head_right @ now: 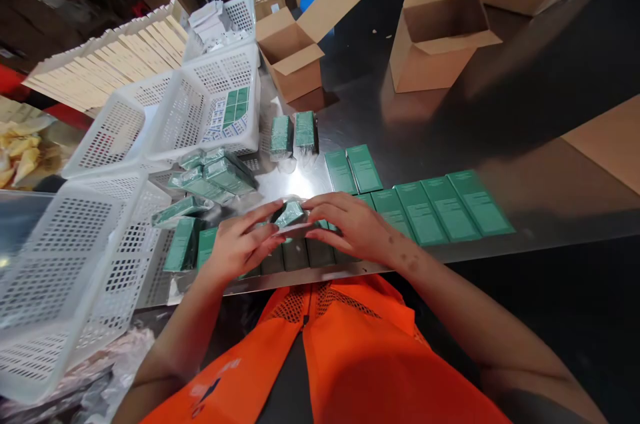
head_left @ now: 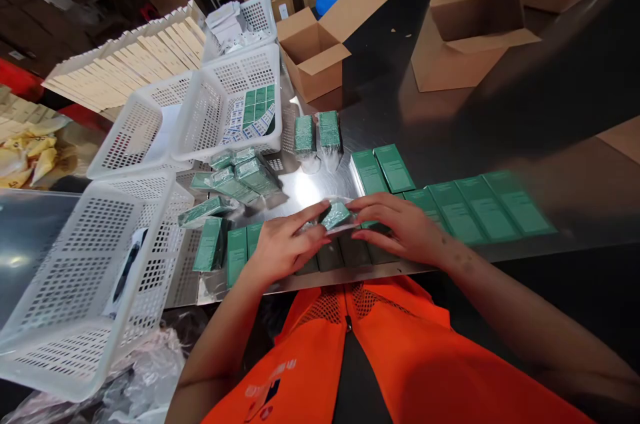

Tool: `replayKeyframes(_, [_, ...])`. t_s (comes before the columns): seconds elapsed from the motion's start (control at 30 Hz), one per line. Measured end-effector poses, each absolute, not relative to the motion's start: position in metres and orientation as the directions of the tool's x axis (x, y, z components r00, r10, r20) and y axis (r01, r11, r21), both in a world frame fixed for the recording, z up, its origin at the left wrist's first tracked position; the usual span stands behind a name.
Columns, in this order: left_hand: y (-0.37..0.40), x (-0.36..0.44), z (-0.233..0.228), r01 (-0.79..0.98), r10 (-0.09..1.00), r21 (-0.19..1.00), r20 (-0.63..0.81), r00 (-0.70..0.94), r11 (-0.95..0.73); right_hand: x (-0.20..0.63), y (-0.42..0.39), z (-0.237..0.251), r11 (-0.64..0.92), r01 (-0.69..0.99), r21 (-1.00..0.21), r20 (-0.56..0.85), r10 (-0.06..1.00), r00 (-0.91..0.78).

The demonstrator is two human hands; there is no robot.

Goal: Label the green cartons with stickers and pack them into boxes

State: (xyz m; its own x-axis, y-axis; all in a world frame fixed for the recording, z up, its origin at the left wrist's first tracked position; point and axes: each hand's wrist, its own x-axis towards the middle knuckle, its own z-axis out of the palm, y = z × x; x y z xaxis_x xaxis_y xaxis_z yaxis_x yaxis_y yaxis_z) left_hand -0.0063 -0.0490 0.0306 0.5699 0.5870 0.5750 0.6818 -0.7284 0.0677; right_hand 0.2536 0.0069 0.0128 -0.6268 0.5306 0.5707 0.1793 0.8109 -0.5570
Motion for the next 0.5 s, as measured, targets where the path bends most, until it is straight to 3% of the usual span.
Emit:
replayKeyframes(0.23, [-0.05,-0.005,0.009,0.672,0.681,0.293,0.591,0.431,-0.68,0.235,0.008,0.009,0.662,0.107,-0.742,0.529,0.676,-0.513])
replayKeyframes(0.4, [-0.056,0.003,-0.004,0.675,0.732,0.422,0.629,0.263,-0.605,0.233,0.007,0.003,0.388,0.121,-0.914,0.302,0.847,-0.438])
replayKeyframes(0.5, [-0.061,0.008,-0.013,0.676,0.749,0.463,0.631,0.202,-0.573,0.234,0.008,0.007,0.341,0.187,-0.921,0.215,0.847,-0.486])
